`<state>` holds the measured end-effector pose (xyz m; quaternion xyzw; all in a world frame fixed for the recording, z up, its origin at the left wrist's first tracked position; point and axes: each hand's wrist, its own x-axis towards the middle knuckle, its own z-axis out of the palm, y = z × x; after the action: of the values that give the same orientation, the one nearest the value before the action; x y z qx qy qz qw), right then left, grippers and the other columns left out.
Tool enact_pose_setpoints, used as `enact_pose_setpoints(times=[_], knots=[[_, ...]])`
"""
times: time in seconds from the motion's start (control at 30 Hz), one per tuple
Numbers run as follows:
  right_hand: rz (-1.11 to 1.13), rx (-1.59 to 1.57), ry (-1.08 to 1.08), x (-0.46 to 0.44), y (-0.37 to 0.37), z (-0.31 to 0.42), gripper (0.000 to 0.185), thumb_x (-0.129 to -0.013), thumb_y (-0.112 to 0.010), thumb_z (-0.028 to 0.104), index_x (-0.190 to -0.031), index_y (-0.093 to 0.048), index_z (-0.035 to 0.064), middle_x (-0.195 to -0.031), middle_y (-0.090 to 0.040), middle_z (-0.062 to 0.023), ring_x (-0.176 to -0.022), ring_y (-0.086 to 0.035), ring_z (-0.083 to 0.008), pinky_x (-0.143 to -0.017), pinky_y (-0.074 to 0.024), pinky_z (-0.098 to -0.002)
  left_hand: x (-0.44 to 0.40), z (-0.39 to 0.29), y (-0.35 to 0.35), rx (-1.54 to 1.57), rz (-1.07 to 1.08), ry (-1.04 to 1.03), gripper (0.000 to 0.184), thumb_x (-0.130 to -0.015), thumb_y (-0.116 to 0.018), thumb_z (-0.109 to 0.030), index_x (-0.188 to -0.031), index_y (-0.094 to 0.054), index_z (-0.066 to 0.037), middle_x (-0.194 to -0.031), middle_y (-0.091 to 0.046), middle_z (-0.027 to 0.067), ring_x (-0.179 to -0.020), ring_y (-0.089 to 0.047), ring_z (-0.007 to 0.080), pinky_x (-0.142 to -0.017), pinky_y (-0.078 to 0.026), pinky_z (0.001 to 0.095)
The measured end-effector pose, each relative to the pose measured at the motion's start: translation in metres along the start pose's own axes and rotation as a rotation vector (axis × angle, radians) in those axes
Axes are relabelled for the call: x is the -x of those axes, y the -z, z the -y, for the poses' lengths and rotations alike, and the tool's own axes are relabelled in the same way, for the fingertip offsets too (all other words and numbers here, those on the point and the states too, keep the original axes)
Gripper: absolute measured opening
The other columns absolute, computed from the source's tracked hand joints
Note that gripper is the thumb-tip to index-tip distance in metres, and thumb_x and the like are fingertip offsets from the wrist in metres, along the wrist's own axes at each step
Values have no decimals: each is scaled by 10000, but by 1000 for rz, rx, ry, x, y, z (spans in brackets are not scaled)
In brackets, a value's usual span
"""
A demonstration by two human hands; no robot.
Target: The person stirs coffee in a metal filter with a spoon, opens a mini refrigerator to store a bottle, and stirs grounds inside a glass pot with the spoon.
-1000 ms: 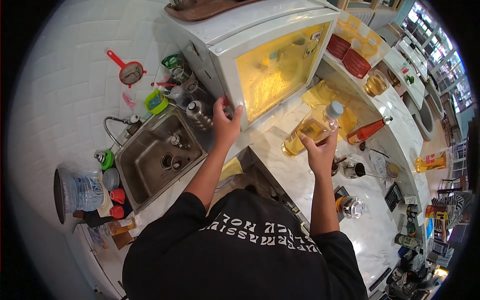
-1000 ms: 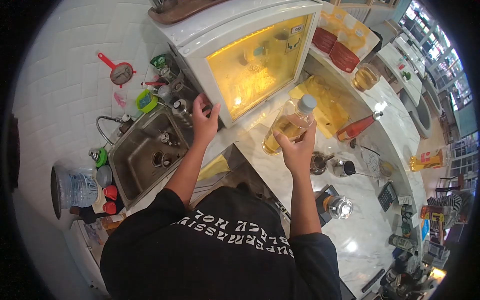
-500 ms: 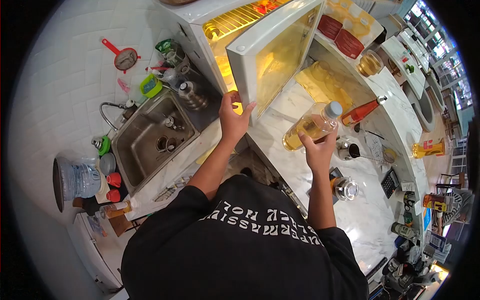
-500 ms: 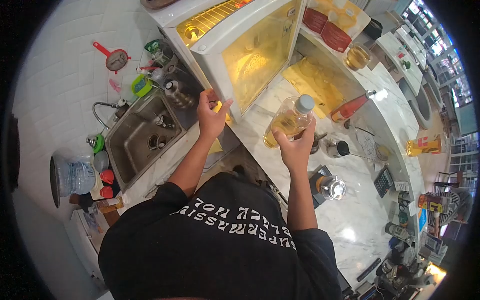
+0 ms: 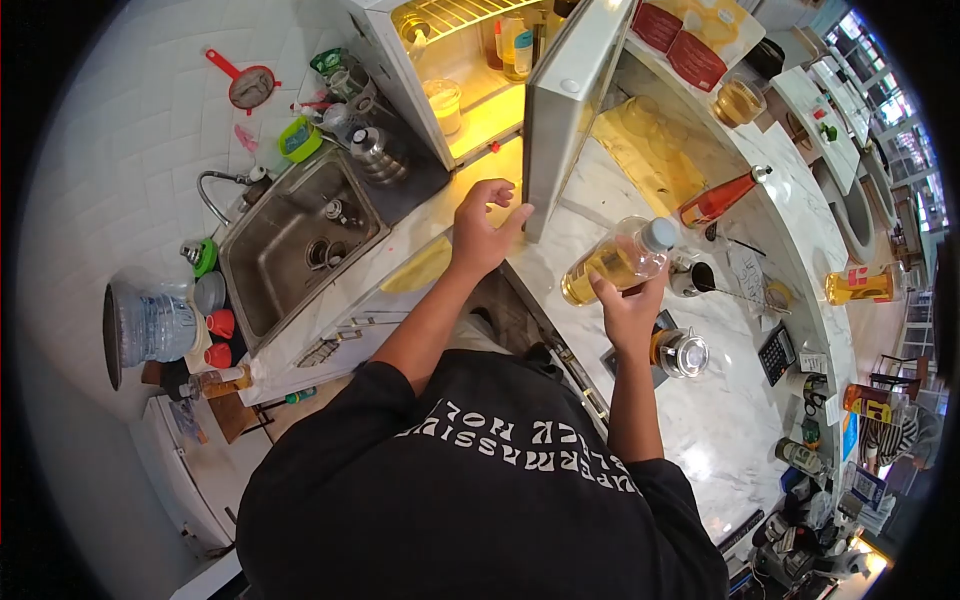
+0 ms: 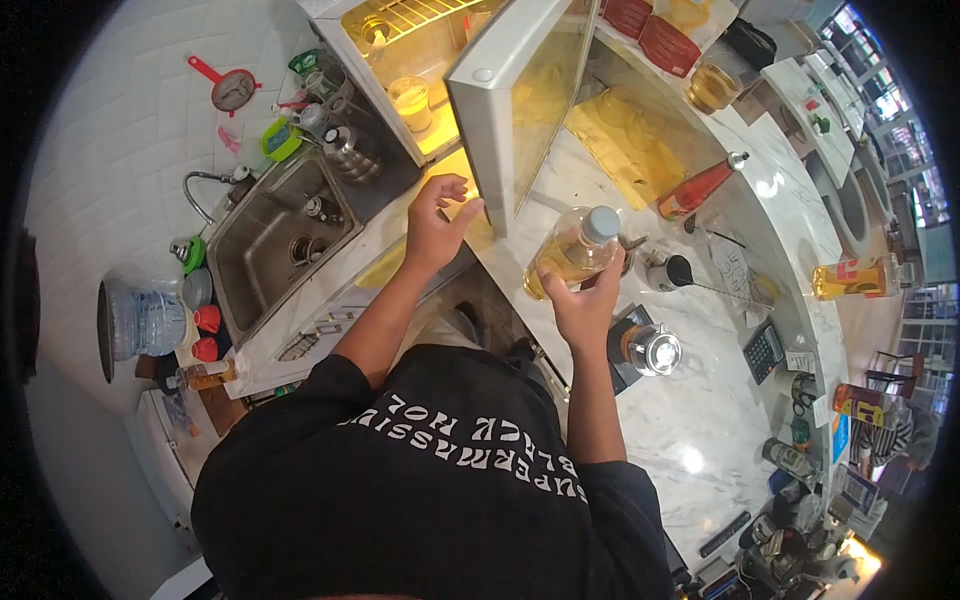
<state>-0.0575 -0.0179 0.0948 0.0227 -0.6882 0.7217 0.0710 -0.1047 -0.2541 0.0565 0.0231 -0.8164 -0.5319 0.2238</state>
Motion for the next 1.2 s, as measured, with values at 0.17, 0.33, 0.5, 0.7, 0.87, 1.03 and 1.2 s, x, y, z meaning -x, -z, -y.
enact_pose_setpoints(times=[0.17,0.33,0.5,0.7,0.87,1.03,1.2], knots=[[60,6,-22,11,-20,-6,788,-751,-845,51,-1407,-411,23,-1294,-566,-115,-1189,-609,-223,-1045,-493,-387,11,32,35,17,-76,132,263,-944,-737,-157,-1164,-639,-53,-1016,-702,53,-927,-652,126,-832,-507,300],[141,-27,0,9,-79,5,870,-736,-874,94,-1456,-395,2,-1323,-569,-128,-1226,-596,-232,-1072,-481,-398,19,76,84,95,-106,225,261,-958,-733,-183,-1175,-643,-70,-1023,-693,40,-916,-637,123,-821,-489,303],[135,-6,44,-14,-151,-3,750,-764,-821,33,-1400,-424,25,-1294,-569,-121,-1204,-600,-226,-1042,-495,-385,16,117,149,142,-97,249,250,-1006,-680,-148,-1226,-602,-59,-1035,-641,5,-942,-599,85,-850,-478,269],[-77,174,115,-72,-218,-31,760,-775,-832,54,-1408,-410,34,-1279,-578,-138,-1185,-609,-242,-983,-527,-384,19,150,212,181,-113,324,233,-1024,-654,-134,-1225,-591,-34,-1054,-622,27,-967,-590,97,-876,-486,270],[-256,305,260,-156,-237,-66,722,-783,-862,127,-1368,-448,41,-1210,-610,-154,-1149,-624,-270,-942,-529,-398,26,168,238,209,-131,331,246,-1032,-642,-136,-1233,-581,-8,-1099,-621,44,-995,-595,119,-904,-498,285],[-368,452,272,-234,-238,-99,750,-729,-898,224,-1328,-489,31,-1151,-641,-211,-1059,-636,-371,-915,-513,-464,37,182,252,212,-233,391,238,-1015,-657,-121,-1216,-594,-10,-1081,-614,35,-975,-578,110,-886,-488,280],[-502,446,198,-287,-253,-106,855,-686,-930,264,-1370,-464,49,-1201,-625,-211,-1120,-593,-404,-953,-491,-506,42,206,267,148,-206,422,228,-1035,-619,-105,-1235,-571,-6,-1090,-599,51,-967,-599,137,-879,-525,309]])
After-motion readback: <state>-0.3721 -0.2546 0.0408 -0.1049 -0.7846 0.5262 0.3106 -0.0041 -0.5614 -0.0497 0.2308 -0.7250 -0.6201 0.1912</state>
